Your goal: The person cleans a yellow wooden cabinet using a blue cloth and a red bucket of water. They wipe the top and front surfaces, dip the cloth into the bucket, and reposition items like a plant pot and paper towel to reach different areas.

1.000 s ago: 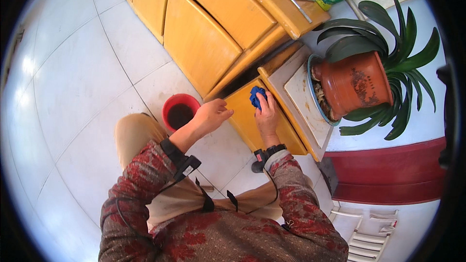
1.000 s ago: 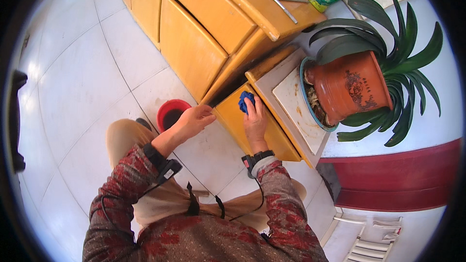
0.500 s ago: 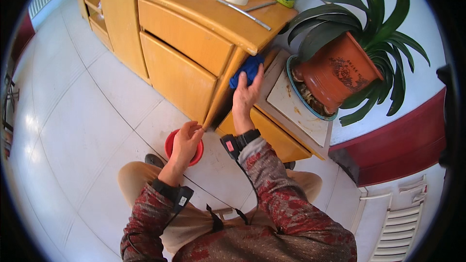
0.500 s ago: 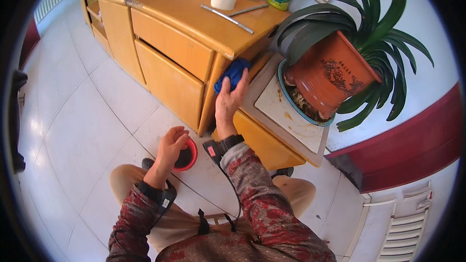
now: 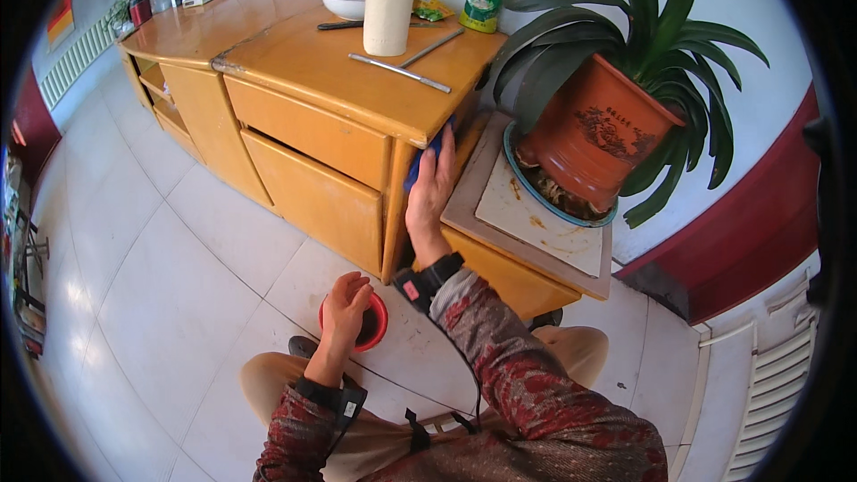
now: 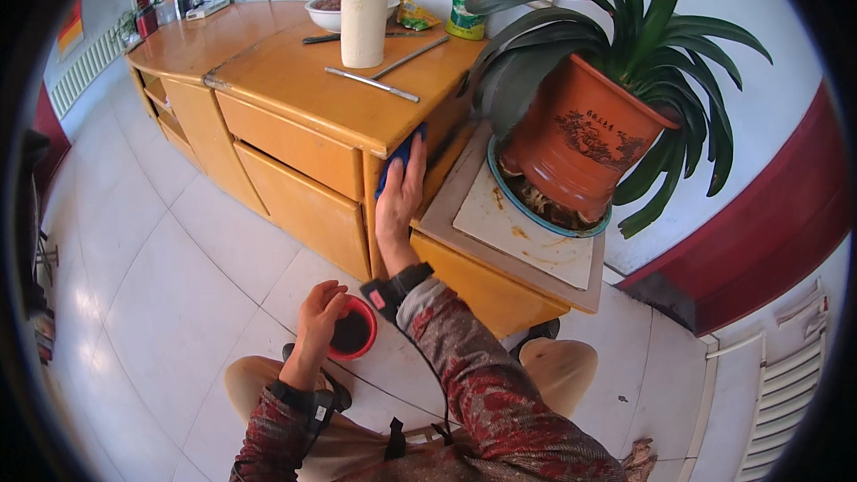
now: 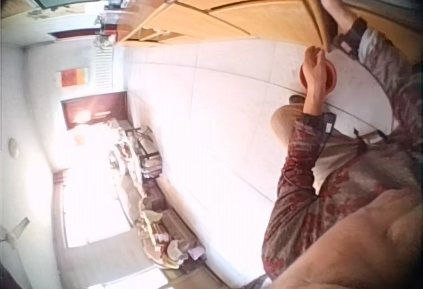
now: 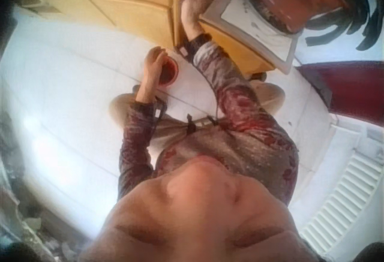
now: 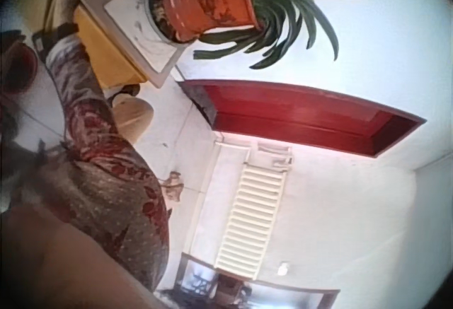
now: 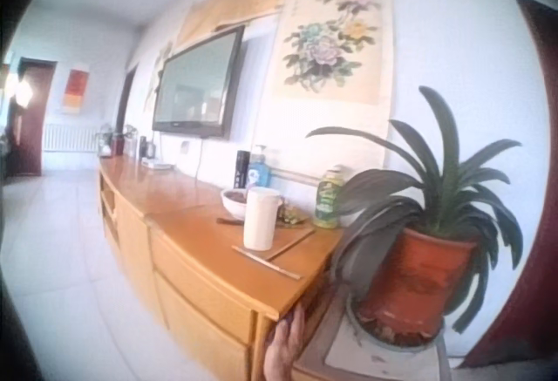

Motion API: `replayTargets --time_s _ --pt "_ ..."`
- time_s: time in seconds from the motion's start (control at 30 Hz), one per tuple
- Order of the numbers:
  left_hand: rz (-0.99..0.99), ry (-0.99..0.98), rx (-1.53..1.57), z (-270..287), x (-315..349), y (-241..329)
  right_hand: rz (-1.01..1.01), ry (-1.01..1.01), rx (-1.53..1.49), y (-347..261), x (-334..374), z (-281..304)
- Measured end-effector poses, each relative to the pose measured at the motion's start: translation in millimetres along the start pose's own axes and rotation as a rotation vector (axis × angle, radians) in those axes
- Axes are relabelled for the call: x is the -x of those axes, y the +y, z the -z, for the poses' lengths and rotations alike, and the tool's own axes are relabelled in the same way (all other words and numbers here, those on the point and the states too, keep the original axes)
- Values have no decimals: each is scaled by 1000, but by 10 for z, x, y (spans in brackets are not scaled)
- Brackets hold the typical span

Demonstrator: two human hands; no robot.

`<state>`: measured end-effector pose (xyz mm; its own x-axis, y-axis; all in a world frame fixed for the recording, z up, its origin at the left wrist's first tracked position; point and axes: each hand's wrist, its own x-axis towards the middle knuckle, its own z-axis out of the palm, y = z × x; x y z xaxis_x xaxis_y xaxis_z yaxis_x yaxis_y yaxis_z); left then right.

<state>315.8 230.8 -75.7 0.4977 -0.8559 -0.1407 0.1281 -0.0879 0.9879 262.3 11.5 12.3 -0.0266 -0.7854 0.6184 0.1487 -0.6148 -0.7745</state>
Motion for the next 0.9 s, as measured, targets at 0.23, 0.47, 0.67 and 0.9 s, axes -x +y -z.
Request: replayTargets --time_s 0.23,0.47,0.67,0.9 --pt "11 -21 -20 -54 20 51 -62 -86 59 -407 236 -12" --pt "47 -56 14 -102 72 99 -184 44 -155 225 -538 -8" --pt "54 -83 11 -129 82 141 -468 48 -382 954 -1390 172" --pt "102 -83 56 -180 2 55 -609 83 -337 1788 -2099 414"
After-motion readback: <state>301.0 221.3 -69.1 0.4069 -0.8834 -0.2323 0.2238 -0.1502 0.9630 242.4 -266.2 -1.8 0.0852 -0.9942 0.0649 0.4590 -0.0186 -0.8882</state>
